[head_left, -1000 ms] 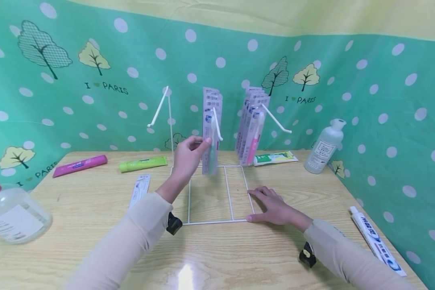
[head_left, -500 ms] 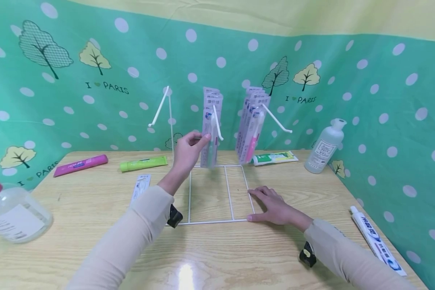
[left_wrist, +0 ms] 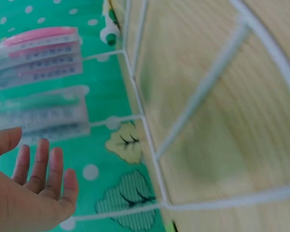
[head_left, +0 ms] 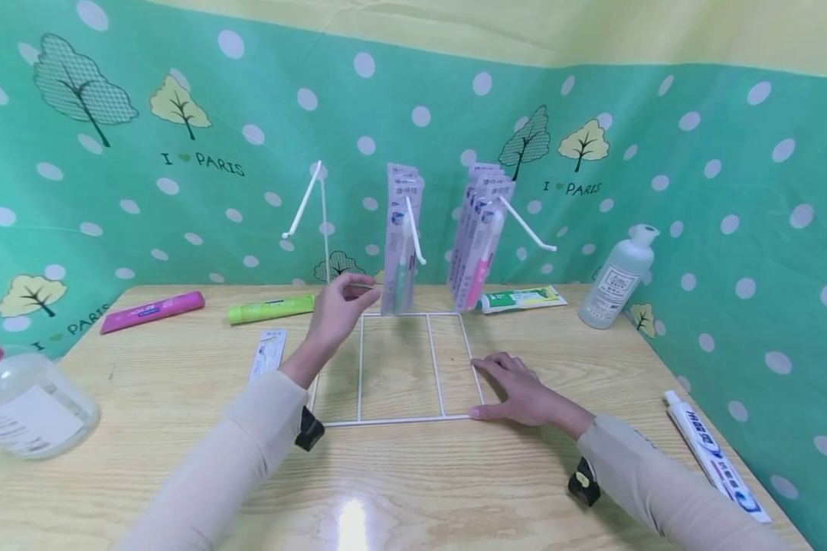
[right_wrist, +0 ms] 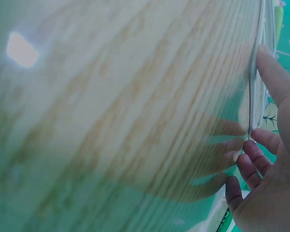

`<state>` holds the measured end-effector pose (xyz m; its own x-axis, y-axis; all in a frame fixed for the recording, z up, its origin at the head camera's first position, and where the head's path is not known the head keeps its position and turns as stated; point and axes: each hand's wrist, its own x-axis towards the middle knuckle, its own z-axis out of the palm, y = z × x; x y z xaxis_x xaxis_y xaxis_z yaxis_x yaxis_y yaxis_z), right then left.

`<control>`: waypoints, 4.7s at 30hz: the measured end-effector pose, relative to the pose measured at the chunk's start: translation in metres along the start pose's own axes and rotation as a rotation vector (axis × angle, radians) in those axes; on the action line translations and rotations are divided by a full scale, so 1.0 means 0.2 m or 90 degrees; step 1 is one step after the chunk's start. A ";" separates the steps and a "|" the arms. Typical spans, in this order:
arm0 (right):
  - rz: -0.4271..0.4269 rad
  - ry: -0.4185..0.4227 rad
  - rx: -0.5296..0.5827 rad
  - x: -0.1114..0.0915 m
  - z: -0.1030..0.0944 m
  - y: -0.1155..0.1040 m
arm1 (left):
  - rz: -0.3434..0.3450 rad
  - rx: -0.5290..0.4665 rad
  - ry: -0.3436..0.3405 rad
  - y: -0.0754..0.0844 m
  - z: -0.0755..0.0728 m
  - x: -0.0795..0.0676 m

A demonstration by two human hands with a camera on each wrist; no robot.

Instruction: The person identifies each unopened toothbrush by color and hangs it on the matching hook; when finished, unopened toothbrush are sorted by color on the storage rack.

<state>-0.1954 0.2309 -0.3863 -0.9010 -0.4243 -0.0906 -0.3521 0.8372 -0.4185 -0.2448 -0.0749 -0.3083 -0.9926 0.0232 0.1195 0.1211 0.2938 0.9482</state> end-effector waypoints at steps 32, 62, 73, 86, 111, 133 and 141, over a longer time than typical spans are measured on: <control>-0.009 0.009 -0.006 0.00 0.01 0.01 | -0.212 0.401 -0.124 -0.43 -0.64 -0.39; 0.007 0.003 0.005 0.00 0.01 -0.01 | -0.300 0.344 -0.090 -0.38 -0.59 -0.33; 0.011 0.000 0.008 0.00 0.00 0.00 | -0.215 0.324 -0.072 -0.28 -0.58 -0.34; 0.006 0.001 0.007 0.00 0.00 0.00 | -0.067 0.249 -0.079 0.02 -0.31 -0.40; -0.031 0.016 0.022 0.00 0.01 0.03 | 0.124 0.019 -0.263 0.38 0.30 -0.43; -0.101 0.070 0.047 0.00 0.02 0.03 | 0.115 -0.081 -0.203 0.48 0.53 -0.34; -0.024 0.036 0.051 0.00 0.01 0.02 | 0.081 -0.094 -0.146 0.43 0.56 -0.27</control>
<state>-0.1957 0.2330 -0.3902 -0.9015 -0.4322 -0.0230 -0.3662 0.7900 -0.4918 -0.1813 0.0556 -0.2659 -0.9444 0.2712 0.1858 0.2278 0.1323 0.9647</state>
